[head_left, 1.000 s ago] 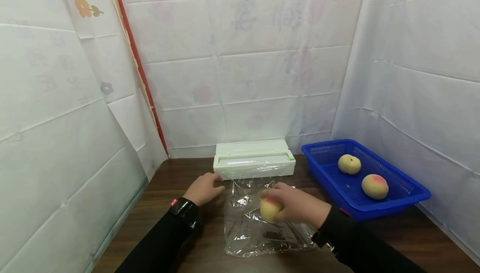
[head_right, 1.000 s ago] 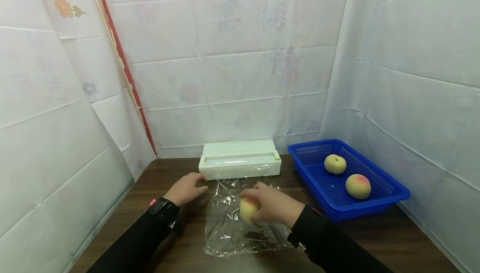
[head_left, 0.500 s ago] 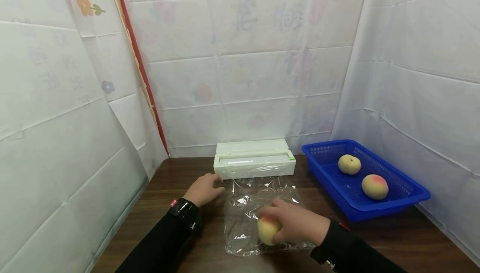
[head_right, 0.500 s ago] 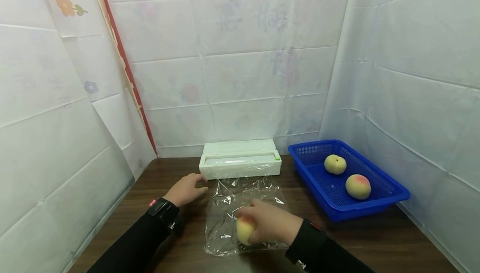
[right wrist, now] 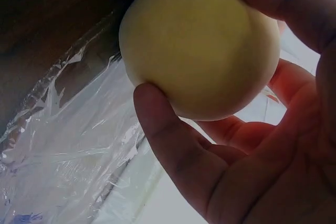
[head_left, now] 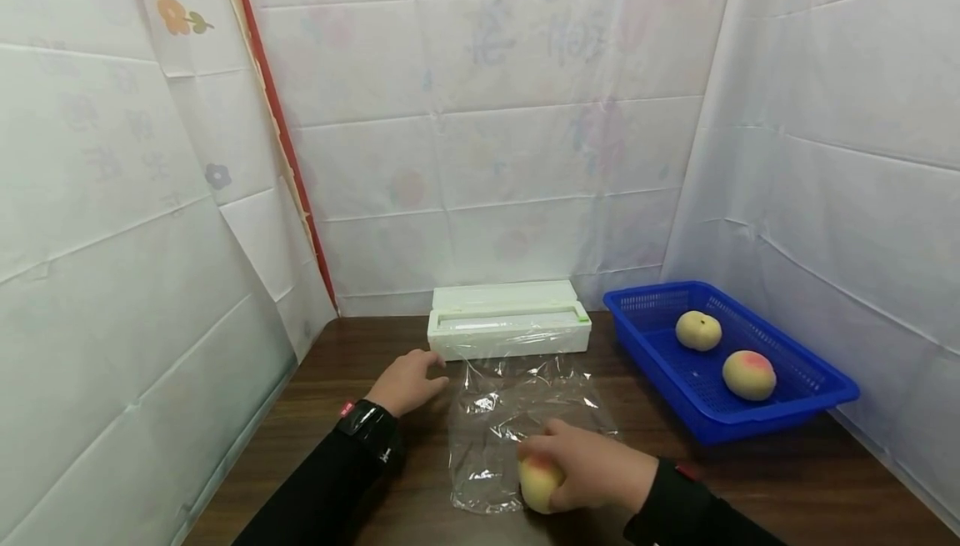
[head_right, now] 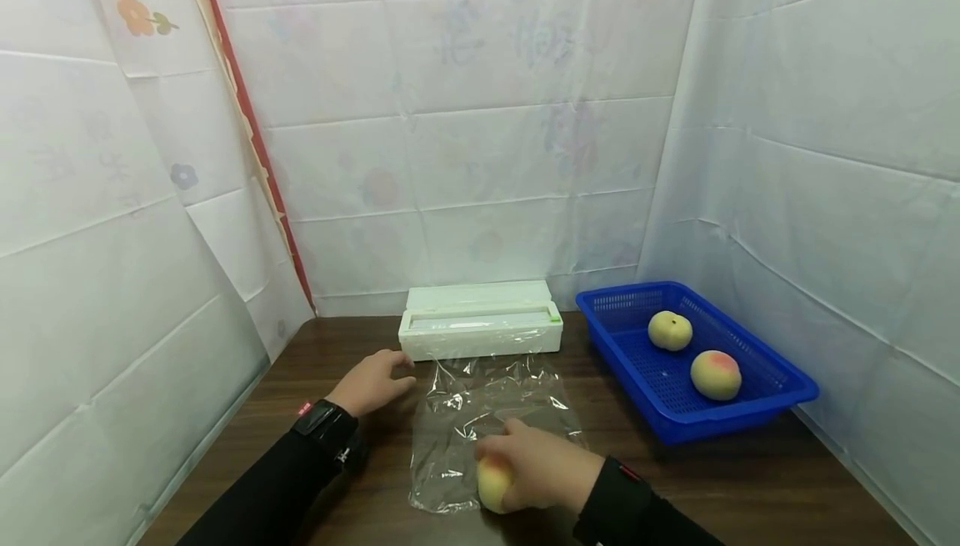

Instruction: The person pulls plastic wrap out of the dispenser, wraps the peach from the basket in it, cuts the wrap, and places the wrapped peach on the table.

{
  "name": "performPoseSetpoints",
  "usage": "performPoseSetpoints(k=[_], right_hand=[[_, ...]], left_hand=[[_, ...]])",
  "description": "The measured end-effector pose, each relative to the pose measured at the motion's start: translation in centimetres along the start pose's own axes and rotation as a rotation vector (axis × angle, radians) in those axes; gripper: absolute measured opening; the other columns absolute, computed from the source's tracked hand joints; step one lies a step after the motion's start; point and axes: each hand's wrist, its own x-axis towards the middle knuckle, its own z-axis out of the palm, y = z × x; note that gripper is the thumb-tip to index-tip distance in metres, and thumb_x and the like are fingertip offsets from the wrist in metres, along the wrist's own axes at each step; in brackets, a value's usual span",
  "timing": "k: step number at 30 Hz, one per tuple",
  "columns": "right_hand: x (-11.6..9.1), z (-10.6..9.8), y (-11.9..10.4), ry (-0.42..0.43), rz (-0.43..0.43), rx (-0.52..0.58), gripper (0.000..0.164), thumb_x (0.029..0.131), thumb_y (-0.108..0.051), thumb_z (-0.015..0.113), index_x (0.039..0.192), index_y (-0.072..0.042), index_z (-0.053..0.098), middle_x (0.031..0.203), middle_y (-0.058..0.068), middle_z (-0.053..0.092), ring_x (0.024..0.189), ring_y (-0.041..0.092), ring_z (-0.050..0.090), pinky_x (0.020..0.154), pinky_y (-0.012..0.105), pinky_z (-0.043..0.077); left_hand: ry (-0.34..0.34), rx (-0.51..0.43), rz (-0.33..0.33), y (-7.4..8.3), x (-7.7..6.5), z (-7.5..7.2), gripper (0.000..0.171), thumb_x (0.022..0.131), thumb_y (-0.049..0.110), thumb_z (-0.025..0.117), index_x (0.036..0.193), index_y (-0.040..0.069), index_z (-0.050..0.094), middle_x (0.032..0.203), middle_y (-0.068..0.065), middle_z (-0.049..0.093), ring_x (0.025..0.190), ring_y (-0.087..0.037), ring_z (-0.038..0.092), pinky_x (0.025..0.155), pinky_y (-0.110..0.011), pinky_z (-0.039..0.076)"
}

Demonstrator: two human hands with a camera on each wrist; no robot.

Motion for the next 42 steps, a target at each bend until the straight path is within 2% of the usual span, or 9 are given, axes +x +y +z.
performPoseSetpoints(k=[9,20,28,35,42], right_hand=[[0.3,0.6,-0.3,-0.017,0.004,-0.021,0.066,0.075,-0.018,0.088,0.135,-0.036,0.068,0.107,-0.007,0.052,0.083,0.004,0.052,0.069,0.023,0.045],[-0.2,1.4,-0.7,0.025,0.010,-0.042,0.069,0.074,-0.015,0.088,0.137,-0.034,0.067,0.115,-0.004,0.056,0.088,0.005,0.055,0.067,0.023,0.045],[-0.3,1.6,-0.6,0.083,0.037,0.007,0.069,0.075,-0.018,0.088,0.139,-0.031,0.068,0.116,-0.003,0.056,0.086,0.005,0.055,0.067,0.024,0.046],[-0.7,1.2,-0.2,0.166,0.058,-0.004,0.072,0.075,-0.021,0.089,0.142,-0.027,0.064,0.114,-0.003,0.057,0.087,0.006,0.056,0.070,0.025,0.049],[-0.7,1.4,0.3,0.122,0.065,-0.020,0.070,0.075,-0.021,0.089,0.141,-0.020,0.065,0.113,-0.002,0.057,0.085,0.006,0.056,0.070,0.025,0.048]], left_hand=[[0.013,0.000,0.016,0.0,-0.5,-0.3,0.033,0.097,0.039,0.075,0.122,0.018,0.074,0.131,-0.007,0.071,0.121,-0.026,0.068,0.101,-0.050,0.056],[0.030,-0.016,0.049,1.4,-1.8,-0.6,0.034,0.098,0.037,0.075,0.125,0.017,0.075,0.130,-0.006,0.072,0.123,-0.026,0.068,0.104,-0.049,0.056],[0.024,-0.032,0.117,2.9,-2.8,-1.0,0.029,0.099,0.033,0.075,0.123,0.017,0.075,0.126,-0.005,0.072,0.119,-0.026,0.069,0.099,-0.048,0.057],[0.025,-0.027,0.117,3.4,-3.1,-1.3,0.027,0.099,0.033,0.076,0.121,0.018,0.075,0.125,-0.005,0.073,0.119,-0.025,0.070,0.099,-0.047,0.057],[0.031,-0.037,0.128,3.6,-3.1,-1.5,0.026,0.099,0.031,0.076,0.120,0.016,0.075,0.126,-0.006,0.072,0.119,-0.026,0.070,0.100,-0.047,0.057]])
